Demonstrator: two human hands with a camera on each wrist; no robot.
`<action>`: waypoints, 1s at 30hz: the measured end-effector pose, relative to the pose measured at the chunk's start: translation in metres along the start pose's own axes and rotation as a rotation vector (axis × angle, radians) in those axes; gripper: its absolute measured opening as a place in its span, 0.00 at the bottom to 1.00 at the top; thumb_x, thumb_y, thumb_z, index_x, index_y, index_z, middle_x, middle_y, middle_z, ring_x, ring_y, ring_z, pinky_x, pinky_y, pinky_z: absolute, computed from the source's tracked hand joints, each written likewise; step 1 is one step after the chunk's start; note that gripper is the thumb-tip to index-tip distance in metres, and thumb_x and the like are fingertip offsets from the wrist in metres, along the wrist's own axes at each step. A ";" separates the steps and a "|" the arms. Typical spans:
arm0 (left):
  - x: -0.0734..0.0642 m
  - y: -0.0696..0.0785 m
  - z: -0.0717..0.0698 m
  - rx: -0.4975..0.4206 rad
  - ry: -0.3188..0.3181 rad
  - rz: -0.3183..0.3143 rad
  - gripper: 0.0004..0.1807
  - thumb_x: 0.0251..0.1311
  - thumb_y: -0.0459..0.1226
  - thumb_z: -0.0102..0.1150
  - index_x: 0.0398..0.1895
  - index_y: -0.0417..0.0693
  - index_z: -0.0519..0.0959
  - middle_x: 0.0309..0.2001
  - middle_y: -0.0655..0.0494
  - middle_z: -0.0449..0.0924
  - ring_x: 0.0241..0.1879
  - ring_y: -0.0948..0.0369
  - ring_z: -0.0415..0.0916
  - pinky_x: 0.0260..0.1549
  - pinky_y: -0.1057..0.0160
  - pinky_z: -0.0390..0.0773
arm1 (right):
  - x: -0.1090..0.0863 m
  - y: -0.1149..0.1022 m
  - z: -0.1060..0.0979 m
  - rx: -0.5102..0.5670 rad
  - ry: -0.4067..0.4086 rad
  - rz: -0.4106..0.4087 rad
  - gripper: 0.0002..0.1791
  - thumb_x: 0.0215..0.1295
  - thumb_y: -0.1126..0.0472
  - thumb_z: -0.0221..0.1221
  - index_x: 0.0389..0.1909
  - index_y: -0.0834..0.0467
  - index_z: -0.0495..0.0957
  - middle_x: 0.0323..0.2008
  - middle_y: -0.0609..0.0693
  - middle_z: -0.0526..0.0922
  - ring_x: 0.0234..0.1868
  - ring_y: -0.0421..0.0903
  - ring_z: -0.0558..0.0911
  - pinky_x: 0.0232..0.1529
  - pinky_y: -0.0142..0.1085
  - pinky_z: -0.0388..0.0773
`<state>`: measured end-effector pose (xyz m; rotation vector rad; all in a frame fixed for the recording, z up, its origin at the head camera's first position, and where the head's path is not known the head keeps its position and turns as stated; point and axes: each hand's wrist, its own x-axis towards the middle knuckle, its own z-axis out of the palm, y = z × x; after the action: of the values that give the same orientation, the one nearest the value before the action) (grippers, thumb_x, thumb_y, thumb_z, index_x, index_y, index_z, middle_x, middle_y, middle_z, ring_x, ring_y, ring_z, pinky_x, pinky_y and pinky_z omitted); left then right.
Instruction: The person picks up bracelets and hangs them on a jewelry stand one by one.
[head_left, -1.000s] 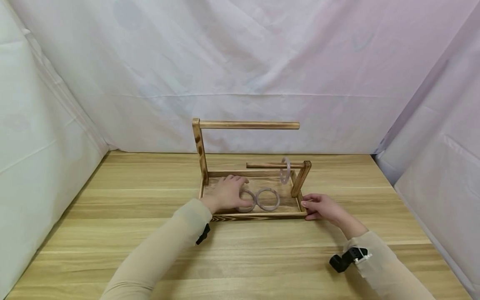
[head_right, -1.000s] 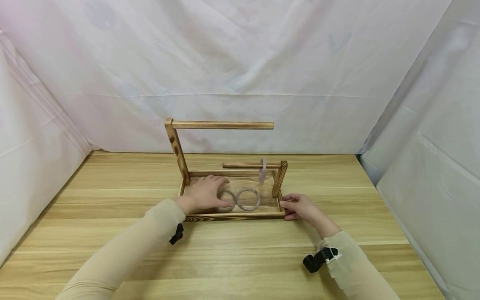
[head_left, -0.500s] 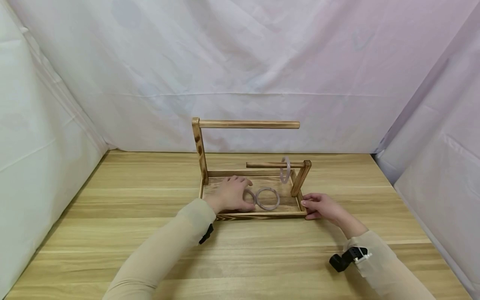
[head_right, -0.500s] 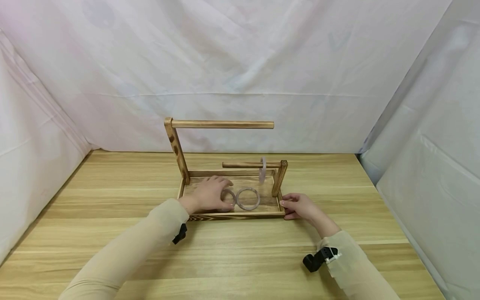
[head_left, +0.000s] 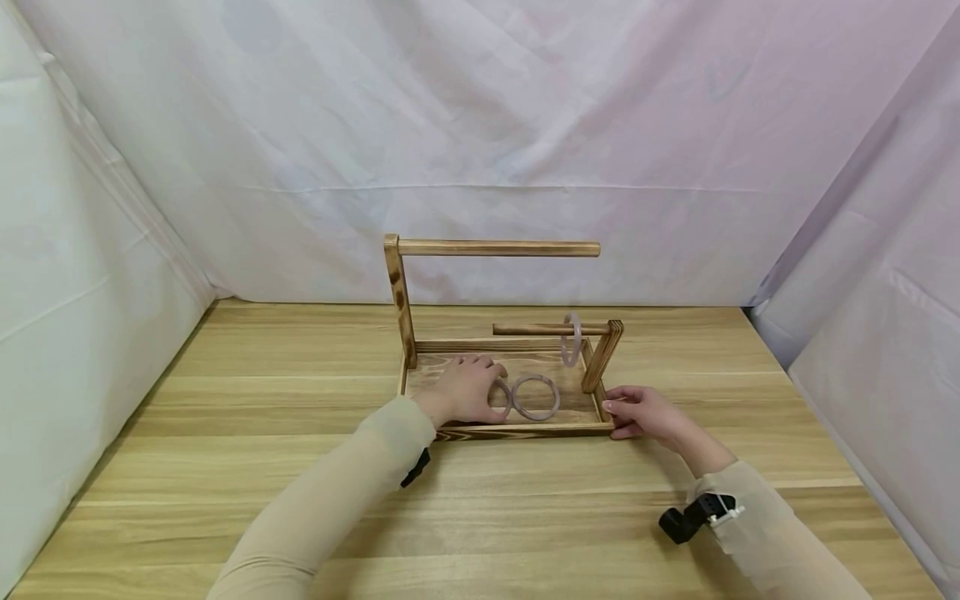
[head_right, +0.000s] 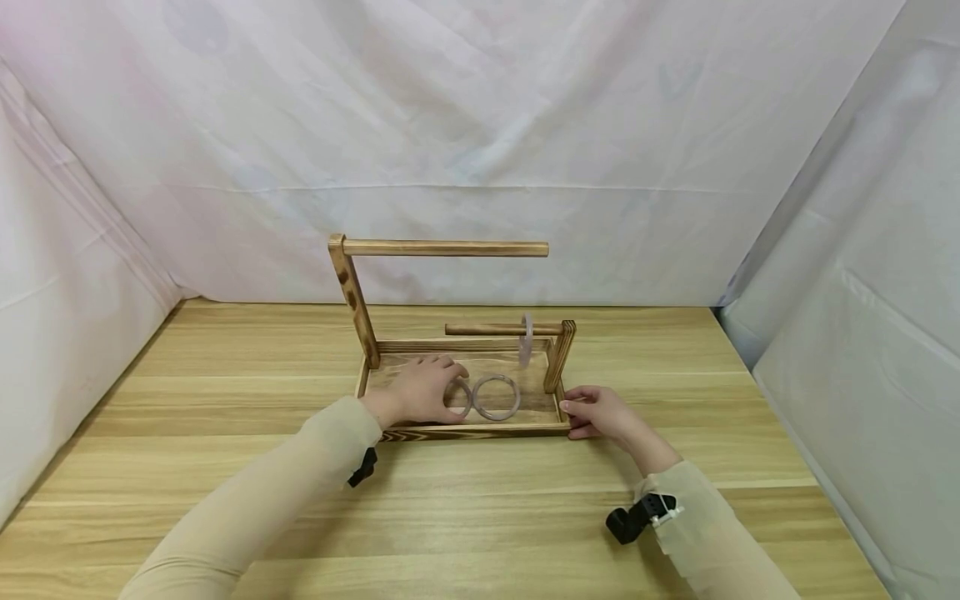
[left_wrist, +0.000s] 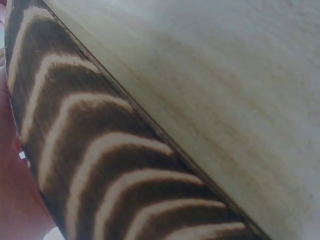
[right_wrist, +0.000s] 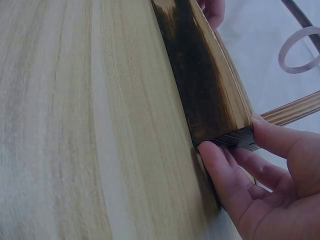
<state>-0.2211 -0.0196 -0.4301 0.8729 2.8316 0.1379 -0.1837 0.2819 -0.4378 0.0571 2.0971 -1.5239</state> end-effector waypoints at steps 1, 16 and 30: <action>0.000 0.000 0.000 -0.002 -0.003 0.003 0.32 0.50 0.61 0.58 0.57 0.59 0.72 0.54 0.57 0.73 0.57 0.53 0.69 0.58 0.49 0.68 | 0.000 0.000 0.000 0.001 0.000 0.000 0.28 0.70 0.62 0.48 0.61 0.79 0.56 0.33 0.49 0.71 0.33 0.39 0.75 0.38 0.34 0.82; 0.002 0.001 -0.002 -0.042 -0.038 0.045 0.29 0.52 0.54 0.60 0.58 0.57 0.73 0.51 0.55 0.71 0.50 0.57 0.68 0.48 0.55 0.74 | -0.001 0.000 0.001 0.002 0.003 0.002 0.28 0.70 0.62 0.48 0.61 0.79 0.56 0.34 0.49 0.72 0.33 0.39 0.75 0.38 0.34 0.82; 0.001 -0.003 -0.006 -0.158 0.000 0.055 0.28 0.48 0.49 0.65 0.54 0.52 0.75 0.49 0.52 0.72 0.47 0.56 0.68 0.43 0.59 0.75 | -0.001 -0.002 0.001 0.005 0.005 0.015 0.28 0.70 0.62 0.48 0.61 0.78 0.55 0.33 0.49 0.71 0.33 0.40 0.75 0.38 0.34 0.82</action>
<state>-0.2250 -0.0218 -0.4244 0.9157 2.7515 0.3638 -0.1837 0.2806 -0.4357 0.0787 2.0924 -1.5222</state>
